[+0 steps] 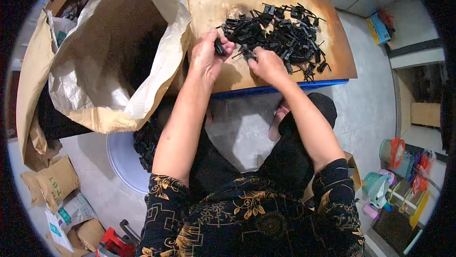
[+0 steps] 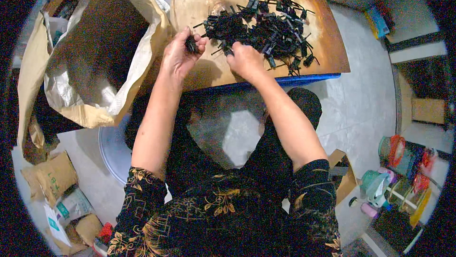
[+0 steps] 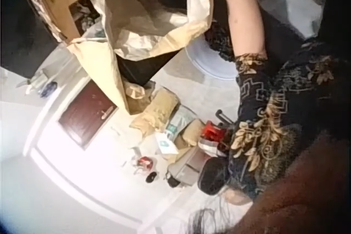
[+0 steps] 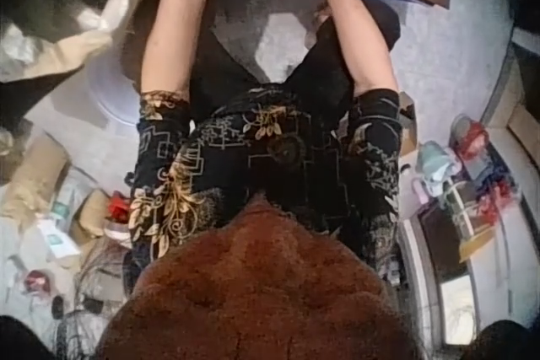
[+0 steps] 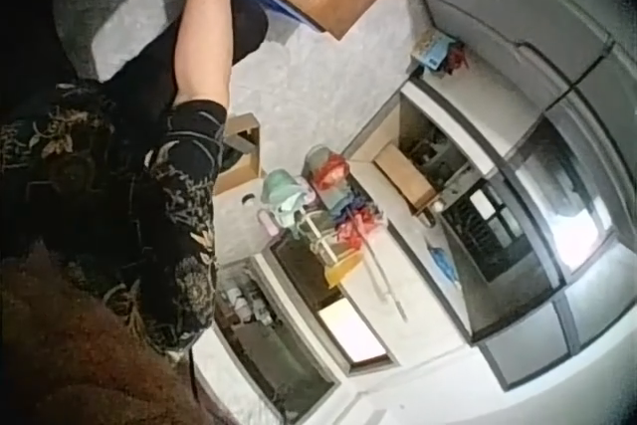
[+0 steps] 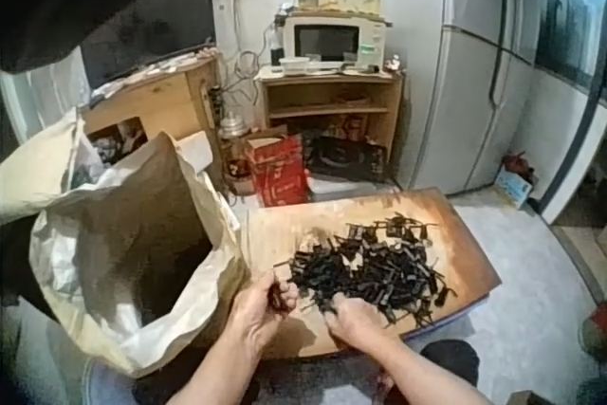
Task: Sorting and inspecting small black plastic components into a bag and a bucket.
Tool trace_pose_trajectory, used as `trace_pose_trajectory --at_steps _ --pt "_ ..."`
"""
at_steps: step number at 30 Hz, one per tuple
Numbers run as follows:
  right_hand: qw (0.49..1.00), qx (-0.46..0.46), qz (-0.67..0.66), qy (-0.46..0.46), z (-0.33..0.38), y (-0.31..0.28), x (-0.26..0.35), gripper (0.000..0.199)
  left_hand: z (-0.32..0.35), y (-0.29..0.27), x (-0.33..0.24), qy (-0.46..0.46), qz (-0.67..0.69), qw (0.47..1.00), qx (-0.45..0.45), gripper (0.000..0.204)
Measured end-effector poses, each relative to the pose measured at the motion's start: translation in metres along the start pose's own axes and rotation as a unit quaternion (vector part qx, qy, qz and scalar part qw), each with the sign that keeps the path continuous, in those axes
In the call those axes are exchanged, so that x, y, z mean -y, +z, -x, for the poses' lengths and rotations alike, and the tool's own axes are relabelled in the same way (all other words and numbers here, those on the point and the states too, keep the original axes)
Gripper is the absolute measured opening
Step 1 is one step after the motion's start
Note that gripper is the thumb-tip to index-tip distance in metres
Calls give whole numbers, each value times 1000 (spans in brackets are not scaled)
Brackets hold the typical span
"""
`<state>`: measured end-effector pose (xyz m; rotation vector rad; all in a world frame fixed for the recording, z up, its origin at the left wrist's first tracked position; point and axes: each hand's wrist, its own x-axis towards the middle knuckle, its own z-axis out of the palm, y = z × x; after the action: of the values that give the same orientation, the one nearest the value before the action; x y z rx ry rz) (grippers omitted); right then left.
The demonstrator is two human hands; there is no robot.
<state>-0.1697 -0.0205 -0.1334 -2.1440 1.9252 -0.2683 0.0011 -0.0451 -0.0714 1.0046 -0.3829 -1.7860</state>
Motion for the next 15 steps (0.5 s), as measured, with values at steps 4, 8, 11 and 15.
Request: trace_pose_trajectory --at_steps 4,8,11,15 --pt "990 -24 -135 25 -11 -2 -17 30 1 -5 4 6 -19 999 29 10" --pt "955 -11 -292 38 -8 -19 -18 25 0 -6 12 15 -51 998 12 7" --pt "823 163 -529 130 0 -46 -5 18 0 -11 17 -2 -100 995 23 12" --pt "826 144 -536 100 10 -63 -2 18 4 -2 21 -59 -146 986 62 28"
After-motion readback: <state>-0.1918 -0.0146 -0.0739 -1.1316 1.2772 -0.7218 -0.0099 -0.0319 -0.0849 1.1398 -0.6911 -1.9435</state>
